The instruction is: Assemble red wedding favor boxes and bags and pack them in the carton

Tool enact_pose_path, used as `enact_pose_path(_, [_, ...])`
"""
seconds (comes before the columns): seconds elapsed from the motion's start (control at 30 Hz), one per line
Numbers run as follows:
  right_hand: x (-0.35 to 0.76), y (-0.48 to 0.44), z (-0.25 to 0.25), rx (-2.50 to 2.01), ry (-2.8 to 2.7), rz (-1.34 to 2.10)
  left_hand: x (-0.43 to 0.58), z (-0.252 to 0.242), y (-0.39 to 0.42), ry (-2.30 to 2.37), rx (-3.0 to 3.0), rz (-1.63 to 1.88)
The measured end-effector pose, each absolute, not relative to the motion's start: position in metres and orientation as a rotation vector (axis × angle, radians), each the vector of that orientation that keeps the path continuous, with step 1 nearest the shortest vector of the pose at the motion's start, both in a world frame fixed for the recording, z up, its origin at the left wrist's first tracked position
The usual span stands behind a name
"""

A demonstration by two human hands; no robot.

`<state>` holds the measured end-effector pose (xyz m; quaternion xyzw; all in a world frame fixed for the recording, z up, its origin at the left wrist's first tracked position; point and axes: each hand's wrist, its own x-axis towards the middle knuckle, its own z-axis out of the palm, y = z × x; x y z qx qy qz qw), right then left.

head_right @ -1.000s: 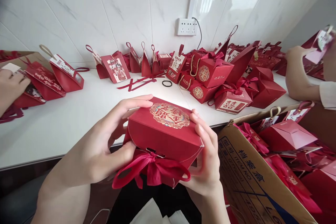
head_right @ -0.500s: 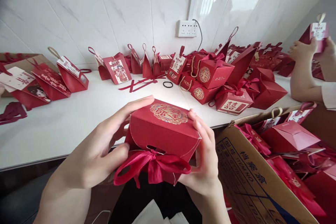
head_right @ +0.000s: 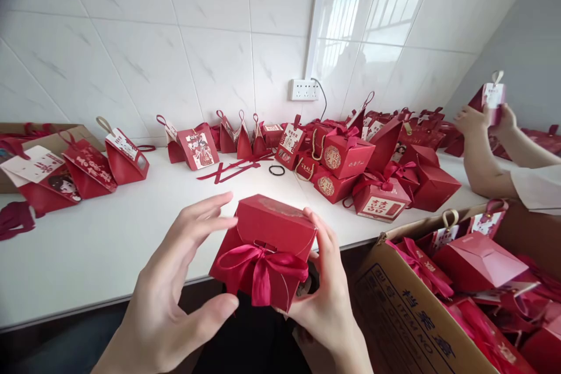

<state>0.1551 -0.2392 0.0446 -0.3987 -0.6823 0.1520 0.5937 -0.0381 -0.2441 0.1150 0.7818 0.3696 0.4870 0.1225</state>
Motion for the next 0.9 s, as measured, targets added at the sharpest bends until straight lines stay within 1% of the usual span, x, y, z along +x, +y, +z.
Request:
enact_pose_path(0.1, [0.154,-0.237,0.043,-0.949,-1.594,0.357,-0.033,0.114,-0.242,1.162,2.406,1.573])
enact_pose_path(0.3, [0.158,-0.242,0.046,-1.014,-1.555,0.318,-0.014,0.112,-0.247,1.060,2.557,1.689])
enact_pose_path(0.5, [0.172,-0.249,0.049,-1.082,-1.493,0.276,0.018,0.103,-0.251,0.836,2.654,1.860])
enact_pose_path(0.9, [0.229,-0.275,0.053,-1.225,-1.225,0.102,0.083,0.112,-0.244,0.412,2.537,2.039])
